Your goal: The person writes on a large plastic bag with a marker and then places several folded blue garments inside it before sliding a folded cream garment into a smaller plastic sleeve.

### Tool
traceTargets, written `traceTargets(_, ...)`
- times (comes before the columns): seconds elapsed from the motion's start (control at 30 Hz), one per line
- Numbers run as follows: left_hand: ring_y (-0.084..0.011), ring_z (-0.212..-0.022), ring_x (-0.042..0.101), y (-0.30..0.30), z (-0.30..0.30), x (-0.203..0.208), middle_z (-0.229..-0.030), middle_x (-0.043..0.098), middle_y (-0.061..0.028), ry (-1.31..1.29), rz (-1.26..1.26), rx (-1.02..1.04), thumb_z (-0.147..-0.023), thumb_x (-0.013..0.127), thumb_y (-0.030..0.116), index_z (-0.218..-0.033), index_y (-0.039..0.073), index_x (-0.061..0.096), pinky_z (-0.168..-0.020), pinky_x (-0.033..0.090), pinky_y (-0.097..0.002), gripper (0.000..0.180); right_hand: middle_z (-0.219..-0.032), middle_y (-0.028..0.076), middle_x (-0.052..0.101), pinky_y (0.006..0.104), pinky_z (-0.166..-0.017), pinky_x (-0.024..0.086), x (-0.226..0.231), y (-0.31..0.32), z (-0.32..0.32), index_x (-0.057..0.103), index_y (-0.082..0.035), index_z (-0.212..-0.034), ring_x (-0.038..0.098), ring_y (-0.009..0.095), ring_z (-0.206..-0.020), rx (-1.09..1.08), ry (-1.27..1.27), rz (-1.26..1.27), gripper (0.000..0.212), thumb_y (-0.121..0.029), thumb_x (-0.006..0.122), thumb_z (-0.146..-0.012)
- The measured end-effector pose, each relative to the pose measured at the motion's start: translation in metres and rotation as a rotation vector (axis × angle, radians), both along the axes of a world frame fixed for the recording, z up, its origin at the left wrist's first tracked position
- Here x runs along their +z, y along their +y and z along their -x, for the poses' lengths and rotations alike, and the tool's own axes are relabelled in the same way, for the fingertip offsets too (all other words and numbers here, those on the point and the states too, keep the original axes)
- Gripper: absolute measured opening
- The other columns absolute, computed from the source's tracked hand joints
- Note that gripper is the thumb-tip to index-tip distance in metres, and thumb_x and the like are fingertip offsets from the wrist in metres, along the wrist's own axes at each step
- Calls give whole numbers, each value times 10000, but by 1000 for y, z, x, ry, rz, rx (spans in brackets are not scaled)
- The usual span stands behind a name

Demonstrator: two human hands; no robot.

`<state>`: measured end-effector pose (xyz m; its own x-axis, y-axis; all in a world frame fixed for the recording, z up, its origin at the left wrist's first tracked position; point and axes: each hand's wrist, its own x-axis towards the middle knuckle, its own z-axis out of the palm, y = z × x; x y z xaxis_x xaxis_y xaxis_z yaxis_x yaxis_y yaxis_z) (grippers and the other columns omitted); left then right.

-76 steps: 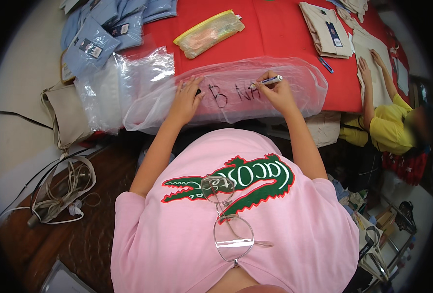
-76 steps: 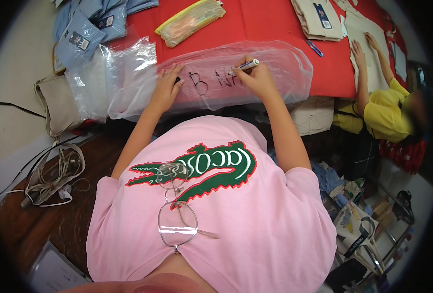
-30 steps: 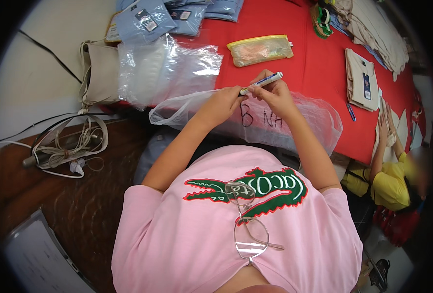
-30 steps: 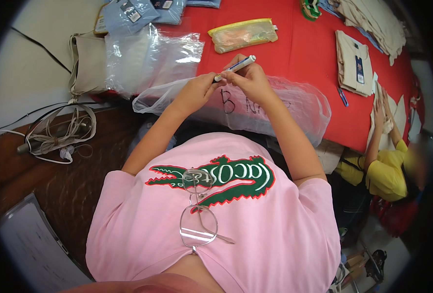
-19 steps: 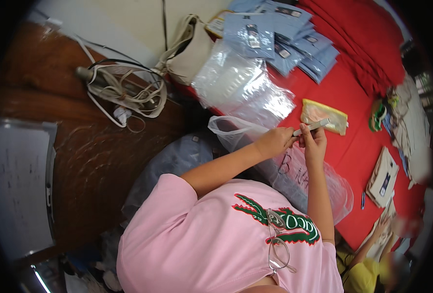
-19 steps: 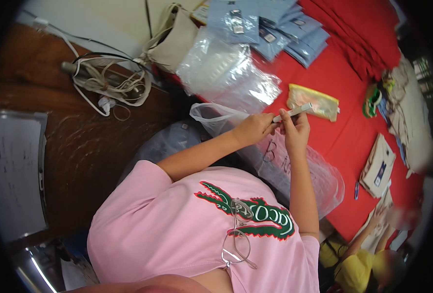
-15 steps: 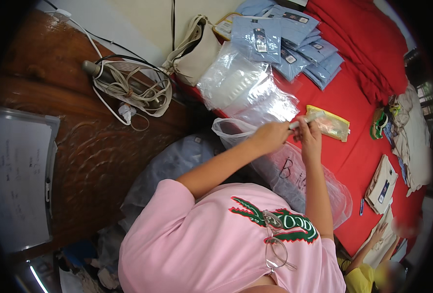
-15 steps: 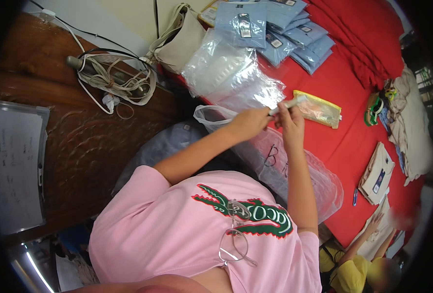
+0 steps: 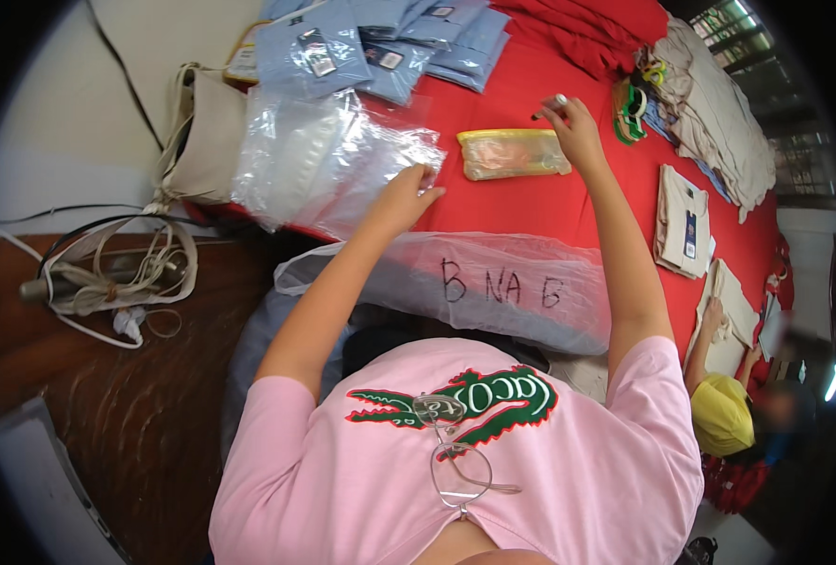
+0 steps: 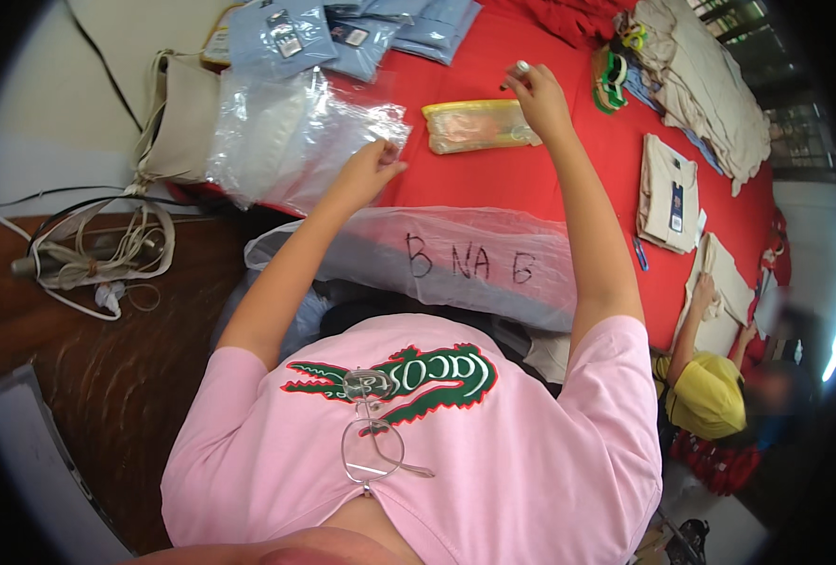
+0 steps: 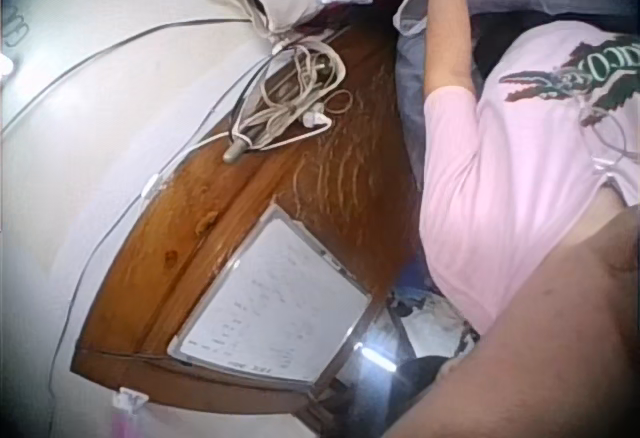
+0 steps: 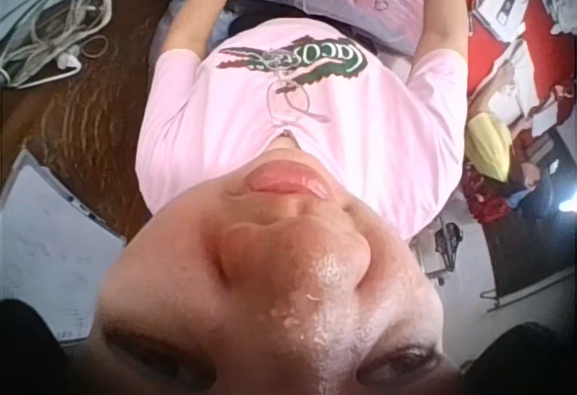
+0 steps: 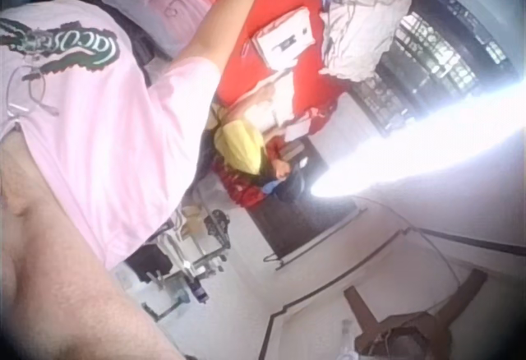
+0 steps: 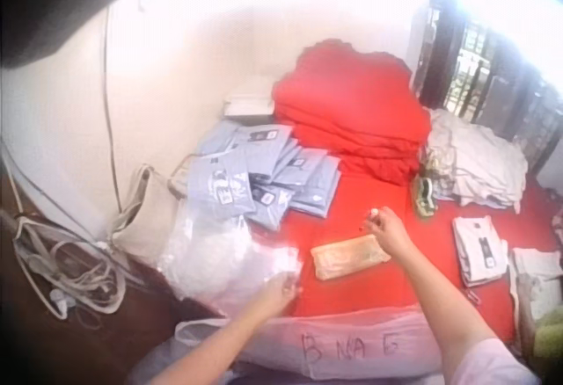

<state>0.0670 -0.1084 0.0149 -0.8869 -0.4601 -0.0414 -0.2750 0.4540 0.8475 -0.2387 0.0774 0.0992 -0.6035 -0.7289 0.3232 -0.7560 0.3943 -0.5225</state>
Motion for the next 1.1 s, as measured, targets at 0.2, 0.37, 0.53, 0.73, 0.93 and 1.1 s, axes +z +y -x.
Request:
traceTargets(0.2, -392, -1248, 582, 35, 99, -10, -1315, 604, -243, 73, 247, 76, -639, 946, 203, -1500, -15, 435, -1052, 493, -446, 1024, -1053, 61, 720, 352, -959, 506, -37, -27, 53, 666, -27, -1156, 658, 172, -997, 322, -417, -244, 247, -240, 608, -1045)
traceTargets(0.37, -394, -1186, 601, 41, 104, -11, -1263, 603, -188, 186, 259, -34, -745, 846, 94, -1412, 73, 506, -987, 518, -467, 749, -985, 52, 725, 331, -963, 498, -37, -20, 48, 637, -33, -1201, 646, 150, -1017, 283, -660, -409, 295, -289, 596, -1058)
traceTargets(0.53, -399, -1126, 615, 41, 87, -9, -1252, 582, -150, 268, 365, -88, -824, 719, -4, -1384, 148, 519, -952, 533, -470, 614, -1125, 131, 739, 363, -915, 536, 18, 3, -3, 687, -60, -1264, 696, 250, -1017, 366, -260, -860, 327, -188, 665, -964)
traceTargets(0.73, -394, -1115, 623, 59, 94, -14, -1275, 575, -141, 334, 394, -131, -836, 698, -2, -1379, 139, 523, -930, 540, -462, 587, -1168, 120, 740, 407, -847, 568, 6, 60, 7, 700, -113, -1294, 713, 270, -952, 181, -226, -490, 405, -132, 651, -892)
traceTargets(0.93, -389, -1110, 632, 60, 97, -17, -1305, 557, -135, 315, 438, -130, -844, 686, 11, -1391, 146, 507, -917, 553, -466, 591, -1165, 124, 739, 343, -835, 559, -1, 128, 36, 684, -45, -1295, 693, 188, -933, -122, -314, -255, 439, -46, 638, -858)
traceTargets(1.1, -377, -1194, 600, 62, 102, -4, -1350, 541, -136, 366, 453, -153, -828, 752, 98, -1424, 145, 498, -994, 521, -451, 650, -1022, 121, 765, 335, -754, 548, -32, 150, 28, 729, -17, -1171, 688, 160, -799, -202, -496, -225, 282, -143, 685, -922)
